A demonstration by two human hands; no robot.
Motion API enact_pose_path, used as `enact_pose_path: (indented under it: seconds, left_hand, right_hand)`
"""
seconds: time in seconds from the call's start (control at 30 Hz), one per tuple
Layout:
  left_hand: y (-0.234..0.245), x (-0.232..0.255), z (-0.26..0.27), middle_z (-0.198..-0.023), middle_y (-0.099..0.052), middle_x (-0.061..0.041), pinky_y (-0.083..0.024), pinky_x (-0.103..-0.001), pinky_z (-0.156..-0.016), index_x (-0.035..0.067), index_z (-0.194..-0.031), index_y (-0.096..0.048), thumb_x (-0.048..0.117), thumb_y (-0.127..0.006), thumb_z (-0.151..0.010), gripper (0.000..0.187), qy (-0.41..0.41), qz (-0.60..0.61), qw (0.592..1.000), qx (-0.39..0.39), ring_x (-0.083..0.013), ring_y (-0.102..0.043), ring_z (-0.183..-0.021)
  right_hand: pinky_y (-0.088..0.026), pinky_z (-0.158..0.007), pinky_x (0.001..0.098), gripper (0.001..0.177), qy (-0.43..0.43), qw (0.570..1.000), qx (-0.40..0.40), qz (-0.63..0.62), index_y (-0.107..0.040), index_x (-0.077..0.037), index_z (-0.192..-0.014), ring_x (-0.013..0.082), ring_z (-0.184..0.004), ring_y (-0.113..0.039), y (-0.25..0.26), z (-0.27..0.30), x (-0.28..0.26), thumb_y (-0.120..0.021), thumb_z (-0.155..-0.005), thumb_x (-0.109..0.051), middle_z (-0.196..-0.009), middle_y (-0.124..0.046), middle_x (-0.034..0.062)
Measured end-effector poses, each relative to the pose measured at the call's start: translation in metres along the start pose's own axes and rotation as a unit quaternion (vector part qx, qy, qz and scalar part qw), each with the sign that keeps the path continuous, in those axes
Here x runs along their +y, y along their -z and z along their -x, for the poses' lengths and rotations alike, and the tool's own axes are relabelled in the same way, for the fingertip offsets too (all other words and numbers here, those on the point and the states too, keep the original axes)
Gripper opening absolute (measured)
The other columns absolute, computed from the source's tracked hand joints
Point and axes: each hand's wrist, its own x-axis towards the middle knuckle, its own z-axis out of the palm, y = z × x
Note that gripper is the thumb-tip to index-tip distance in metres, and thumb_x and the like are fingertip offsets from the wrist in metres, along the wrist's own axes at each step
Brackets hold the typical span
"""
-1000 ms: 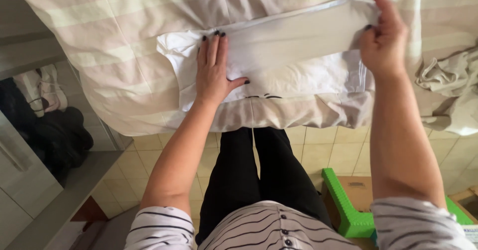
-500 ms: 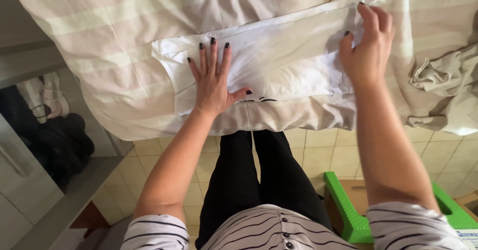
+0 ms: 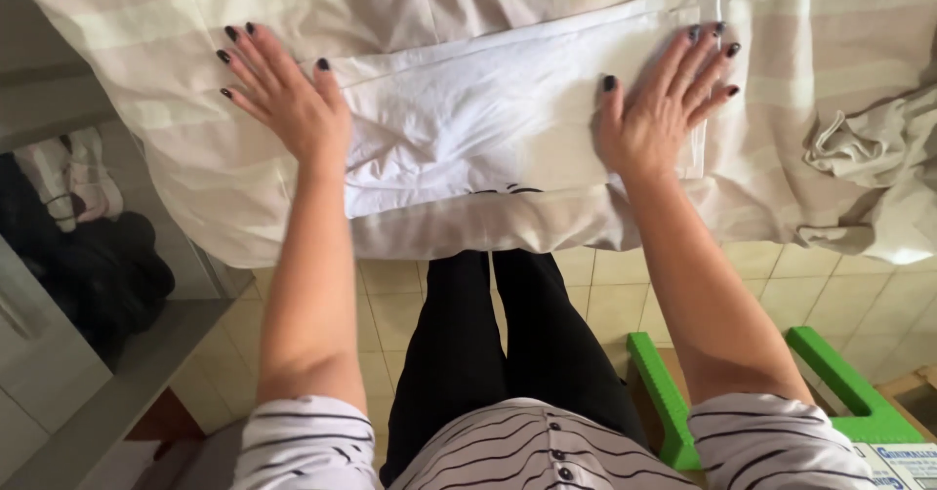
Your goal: Folding various pieces of clothing and towels on a bed.
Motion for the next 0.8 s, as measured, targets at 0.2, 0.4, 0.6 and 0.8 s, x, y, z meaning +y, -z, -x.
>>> enact_pose_path:
  seconds: [0.2, 0.4, 0.6, 0.8]
  left_hand:
    - [0.008, 0.152, 0.082, -0.175, -0.014, -0.008, -0.019, -0.063, -0.128, 0.019, -0.167, -0.018, 0.043, -0.044, -0.1, 0.076, -0.193, 0.217, 0.957, 0.002, -0.0325, -0.017, -0.165]
    - [-0.021, 0.098, 0.053, -0.176, -0.008, -0.008, 0.001, -0.074, -0.127, 0.021, -0.168, -0.009, 0.08, -0.015, -0.098, 0.092, -0.132, 0.184, 0.973, -0.035, -0.0377, -0.005, -0.163]
    - [-0.022, 0.012, 0.023, -0.176, -0.004, -0.007, 0.001, -0.062, -0.134, 0.019, -0.168, -0.007, 0.066, -0.013, -0.108, 0.077, -0.076, 0.109, 0.99, 0.035, -0.0334, -0.001, -0.164]
    - [0.017, 0.124, 0.085, -0.176, -0.01, -0.01, -0.015, -0.055, -0.139, 0.019, -0.168, -0.013, 0.021, -0.059, -0.105, 0.078, -0.159, 0.293, 0.942, 0.028, -0.0289, -0.01, -0.165]
  right_hand:
    - [0.006, -0.12, 0.0743, 0.07, 0.205, 0.978, 0.027, -0.035, -0.021, -0.014, -0.167, 0.0439, -0.156, 0.005, -0.039, 0.017, -0.05, -0.053, -0.108, -0.033, -0.173, -0.007, 0.0165]
    - [0.016, -0.122, 0.0643, 0.083, 0.04, 0.993, -0.075, 0.079, 0.002, -0.021, -0.172, 0.0286, -0.15, 0.025, 0.001, -0.014, -0.018, -0.033, -0.113, -0.069, -0.169, 0.02, 0.0032]
    - [-0.003, -0.134, 0.0512, 0.075, -0.011, 0.982, 0.087, -0.167, 0.002, -0.005, -0.163, 0.0337, -0.158, -0.002, 0.017, -0.015, 0.031, -0.055, -0.116, -0.014, -0.167, -0.001, 0.0166]
    - [-0.048, -0.061, 0.0262, 0.015, 0.055, 0.906, 0.291, -0.302, -0.066, 0.002, -0.11, 0.0139, -0.069, -0.051, 0.004, -0.008, 0.087, -0.077, -0.102, -0.003, -0.084, -0.061, 0.0047]
